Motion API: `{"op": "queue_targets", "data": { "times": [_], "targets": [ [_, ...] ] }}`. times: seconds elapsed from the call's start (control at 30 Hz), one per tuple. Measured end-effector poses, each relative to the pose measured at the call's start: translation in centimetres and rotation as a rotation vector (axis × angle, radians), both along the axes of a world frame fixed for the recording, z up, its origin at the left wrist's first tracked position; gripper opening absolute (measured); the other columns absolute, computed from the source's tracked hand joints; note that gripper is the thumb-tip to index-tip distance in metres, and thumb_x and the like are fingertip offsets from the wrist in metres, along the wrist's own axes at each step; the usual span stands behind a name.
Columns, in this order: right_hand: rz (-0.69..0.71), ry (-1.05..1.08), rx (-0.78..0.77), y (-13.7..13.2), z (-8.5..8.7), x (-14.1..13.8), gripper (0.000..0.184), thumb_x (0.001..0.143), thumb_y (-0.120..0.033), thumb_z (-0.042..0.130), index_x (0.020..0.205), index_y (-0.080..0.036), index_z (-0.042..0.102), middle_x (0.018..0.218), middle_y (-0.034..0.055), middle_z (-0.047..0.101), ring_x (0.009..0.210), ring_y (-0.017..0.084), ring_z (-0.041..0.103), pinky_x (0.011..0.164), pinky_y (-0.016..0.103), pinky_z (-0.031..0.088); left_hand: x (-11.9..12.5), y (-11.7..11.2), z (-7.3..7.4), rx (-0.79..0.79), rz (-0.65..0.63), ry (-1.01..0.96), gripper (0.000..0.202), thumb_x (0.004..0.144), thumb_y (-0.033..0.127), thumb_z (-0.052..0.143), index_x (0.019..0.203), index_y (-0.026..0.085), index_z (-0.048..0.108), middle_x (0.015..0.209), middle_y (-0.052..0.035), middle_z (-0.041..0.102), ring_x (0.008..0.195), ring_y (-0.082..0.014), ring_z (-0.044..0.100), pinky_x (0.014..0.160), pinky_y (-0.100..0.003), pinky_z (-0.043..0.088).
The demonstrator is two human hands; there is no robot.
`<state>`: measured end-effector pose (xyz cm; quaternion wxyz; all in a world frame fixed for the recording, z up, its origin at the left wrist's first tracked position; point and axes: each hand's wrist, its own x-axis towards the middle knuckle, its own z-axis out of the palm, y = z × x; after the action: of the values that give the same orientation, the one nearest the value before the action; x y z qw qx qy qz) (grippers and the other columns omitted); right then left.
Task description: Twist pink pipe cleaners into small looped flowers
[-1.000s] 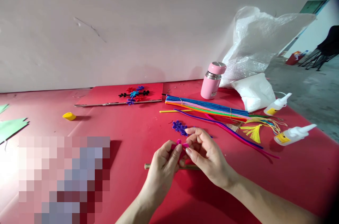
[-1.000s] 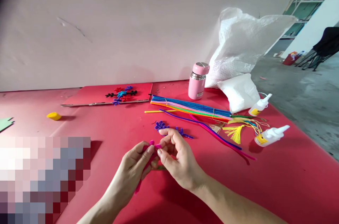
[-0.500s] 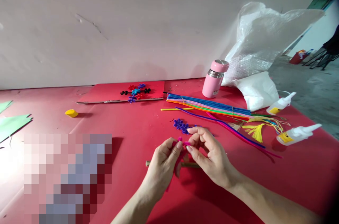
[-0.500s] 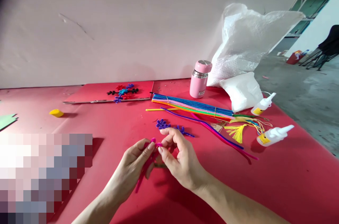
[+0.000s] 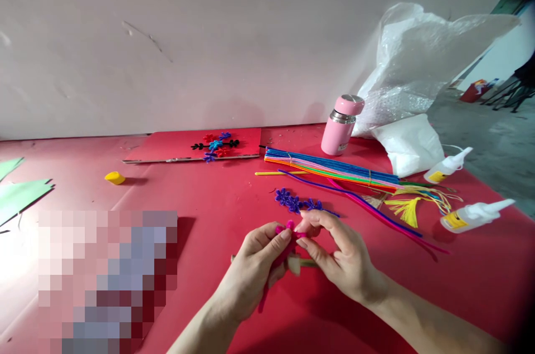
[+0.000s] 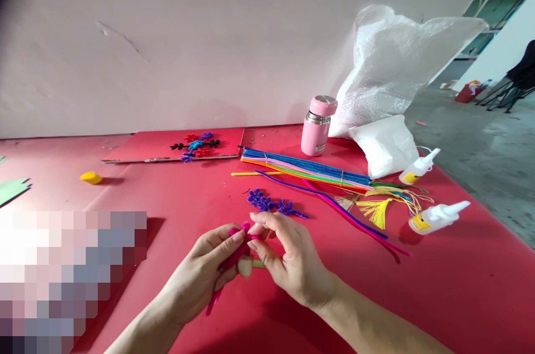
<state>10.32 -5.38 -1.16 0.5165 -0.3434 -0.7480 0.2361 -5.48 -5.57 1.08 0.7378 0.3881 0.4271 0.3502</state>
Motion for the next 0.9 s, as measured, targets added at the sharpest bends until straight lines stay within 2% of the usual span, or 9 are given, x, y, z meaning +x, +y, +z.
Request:
{"op": "queue_targets", "data": {
  "times": [0.2,0.43,0.57,0.63,0.8,0.9],
  "targets": [
    [-0.034,-0.035,0.040,0.02,0.04,0.07,0.038,0.079,-0.007,0.056,0.112,-0.022,0.045,0.085,0.0019,0.062,0.074,0.012,0.059,0.074,0.025,0.049,-0.03,-0.01,-0.16,0.032,-0.028,0.013,0.027,0.083,0.036,0.046,0.069,0.014,0.050,0.054,-0.0023,0.061,0.036,-0.0020,0.029,0.039,-0.018,0.021],
    [-0.078,-0.064,0.018,-0.08,0.02,0.12,0.034,0.080,-0.012,0.056,0.110,-0.024,0.045,0.082,0.0015,0.063,0.073,0.014,0.060,0.074,0.028,0.049,0.41,-0.11,0.47,0.094,-0.006,0.160,0.027,0.078,0.040,0.052,0.068,0.015,0.050,0.052,0.0011,0.056,0.037,-0.0031,0.028,0.037,-0.018,0.020],
    [-0.072,-0.067,0.008,-0.07,0.05,0.12,0.034,0.080,-0.013,0.056,0.111,-0.024,0.045,0.082,0.0014,0.063,0.074,0.014,0.059,0.073,0.027,0.049,0.49,-0.14,0.39,0.096,0.003,0.167,0.029,0.077,0.041,0.052,0.065,0.015,0.049,0.048,0.0033,0.050,0.040,-0.0044,0.028,0.040,-0.019,0.022],
    [-0.041,-0.040,-0.037,-0.04,0.20,0.13,0.034,0.081,-0.013,0.054,0.111,-0.024,0.045,0.083,0.0014,0.062,0.075,0.014,0.058,0.073,0.027,0.049,0.46,-0.12,0.26,0.113,0.019,0.162,0.029,0.077,0.041,0.053,0.064,0.015,0.048,0.047,0.0044,0.047,0.043,-0.0052,0.031,0.044,-0.019,0.025],
    [-0.016,0.114,-0.298,0.07,0.54,0.14,0.031,0.085,-0.018,0.046,0.116,-0.023,0.042,0.087,0.0025,0.057,0.079,0.014,0.056,0.073,0.027,0.048,0.32,-0.06,-0.13,0.202,0.091,0.233,0.028,0.080,0.038,0.050,0.064,0.016,0.047,0.049,0.0048,0.044,0.048,-0.0070,0.034,0.051,-0.020,0.030],
    [-0.013,0.087,-0.333,0.12,0.51,0.00,0.033,0.082,-0.018,0.051,0.114,-0.022,0.043,0.082,0.0009,0.055,0.075,0.013,0.055,0.072,0.027,0.047,0.34,-0.14,-0.24,0.232,0.075,0.262,0.028,0.081,0.038,0.048,0.064,0.016,0.047,0.050,0.0047,0.043,0.051,-0.0077,0.036,0.053,-0.021,0.031]
  ]
}}
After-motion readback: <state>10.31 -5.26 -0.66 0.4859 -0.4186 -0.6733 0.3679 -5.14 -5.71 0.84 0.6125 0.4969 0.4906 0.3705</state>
